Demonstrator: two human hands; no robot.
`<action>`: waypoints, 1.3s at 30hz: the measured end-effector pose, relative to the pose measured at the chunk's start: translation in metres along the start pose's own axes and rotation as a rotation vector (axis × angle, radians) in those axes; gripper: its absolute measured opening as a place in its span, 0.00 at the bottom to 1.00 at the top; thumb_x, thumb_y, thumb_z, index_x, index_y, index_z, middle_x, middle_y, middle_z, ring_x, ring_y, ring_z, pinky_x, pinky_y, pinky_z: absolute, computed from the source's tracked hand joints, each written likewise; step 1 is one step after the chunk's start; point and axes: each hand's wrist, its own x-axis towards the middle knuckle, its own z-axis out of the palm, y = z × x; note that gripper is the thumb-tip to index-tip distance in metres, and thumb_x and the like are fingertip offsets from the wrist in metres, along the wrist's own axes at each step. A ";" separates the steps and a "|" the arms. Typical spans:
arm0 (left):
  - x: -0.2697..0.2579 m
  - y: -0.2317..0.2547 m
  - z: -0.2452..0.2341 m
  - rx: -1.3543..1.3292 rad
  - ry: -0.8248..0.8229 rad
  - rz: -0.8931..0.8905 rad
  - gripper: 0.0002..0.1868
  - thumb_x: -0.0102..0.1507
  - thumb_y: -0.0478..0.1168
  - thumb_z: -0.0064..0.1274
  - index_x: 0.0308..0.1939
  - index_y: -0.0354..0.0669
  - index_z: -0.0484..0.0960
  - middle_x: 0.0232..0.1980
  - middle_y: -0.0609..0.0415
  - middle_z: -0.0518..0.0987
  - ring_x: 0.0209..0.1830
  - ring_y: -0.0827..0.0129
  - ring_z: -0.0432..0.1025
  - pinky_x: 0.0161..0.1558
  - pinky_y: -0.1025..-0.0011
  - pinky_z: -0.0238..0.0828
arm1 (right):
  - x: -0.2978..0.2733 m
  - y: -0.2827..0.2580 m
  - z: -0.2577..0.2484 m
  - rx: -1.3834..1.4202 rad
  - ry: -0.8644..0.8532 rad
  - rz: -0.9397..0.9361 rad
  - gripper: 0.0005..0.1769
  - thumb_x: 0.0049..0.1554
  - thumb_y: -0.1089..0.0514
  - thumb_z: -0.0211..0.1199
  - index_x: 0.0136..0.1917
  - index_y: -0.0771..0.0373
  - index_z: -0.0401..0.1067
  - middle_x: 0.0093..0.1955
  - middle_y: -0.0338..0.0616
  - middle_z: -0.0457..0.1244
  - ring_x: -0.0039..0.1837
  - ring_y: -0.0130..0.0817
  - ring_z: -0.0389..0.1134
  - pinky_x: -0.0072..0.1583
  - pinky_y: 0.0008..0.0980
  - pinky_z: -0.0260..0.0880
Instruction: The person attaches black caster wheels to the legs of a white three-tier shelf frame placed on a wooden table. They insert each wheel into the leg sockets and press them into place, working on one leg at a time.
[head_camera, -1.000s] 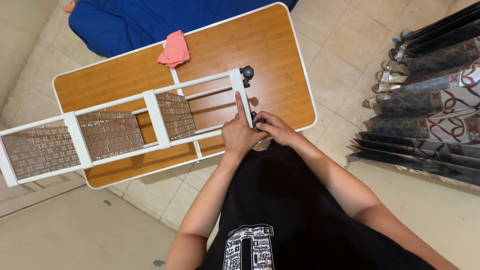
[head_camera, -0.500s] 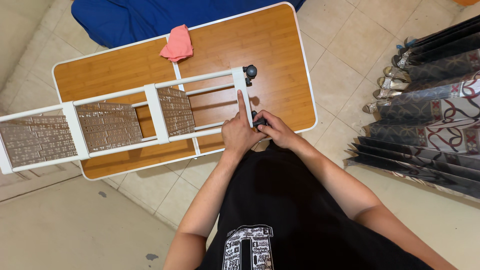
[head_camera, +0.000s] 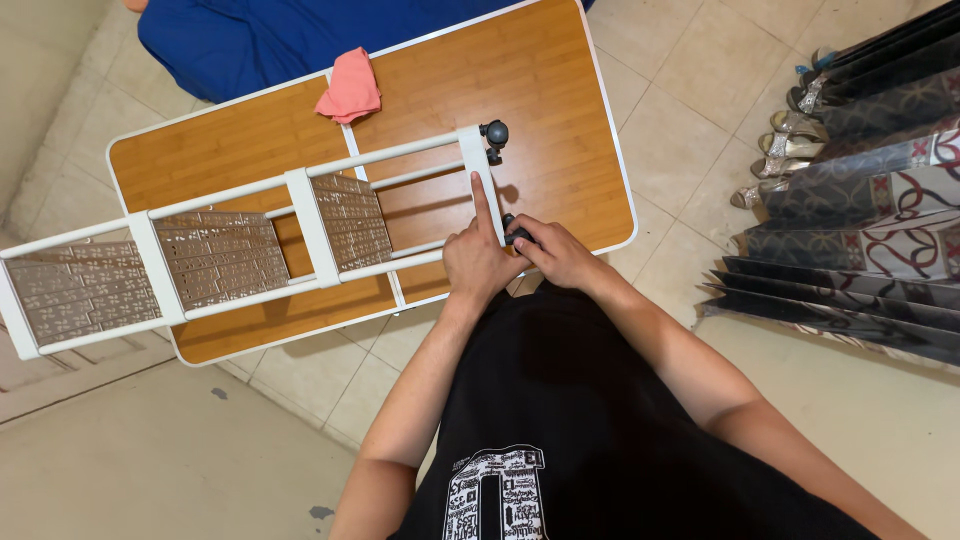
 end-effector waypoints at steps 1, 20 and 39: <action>0.001 -0.001 0.000 -0.012 0.007 0.001 0.68 0.50 0.57 0.65 0.78 0.25 0.40 0.27 0.52 0.81 0.20 0.63 0.75 0.24 0.66 0.71 | 0.000 -0.002 0.000 -0.015 0.003 -0.012 0.14 0.63 0.53 0.53 0.56 0.64 0.67 0.35 0.52 0.64 0.38 0.45 0.67 0.44 0.40 0.66; 0.002 0.001 0.004 -0.009 -0.011 -0.047 0.62 0.50 0.48 0.60 0.79 0.25 0.41 0.23 0.50 0.77 0.17 0.61 0.72 0.23 0.64 0.71 | 0.000 -0.006 0.005 -0.050 0.028 0.062 0.12 0.66 0.54 0.51 0.53 0.64 0.67 0.38 0.55 0.66 0.42 0.51 0.69 0.48 0.44 0.68; 0.003 0.004 -0.007 -0.046 -0.095 -0.054 0.74 0.43 0.58 0.68 0.78 0.27 0.37 0.29 0.46 0.81 0.23 0.57 0.77 0.27 0.61 0.74 | 0.012 0.052 0.002 0.525 -0.230 0.328 0.19 0.69 0.47 0.53 0.50 0.67 0.70 0.34 0.41 0.59 0.36 0.32 0.58 0.41 0.34 0.59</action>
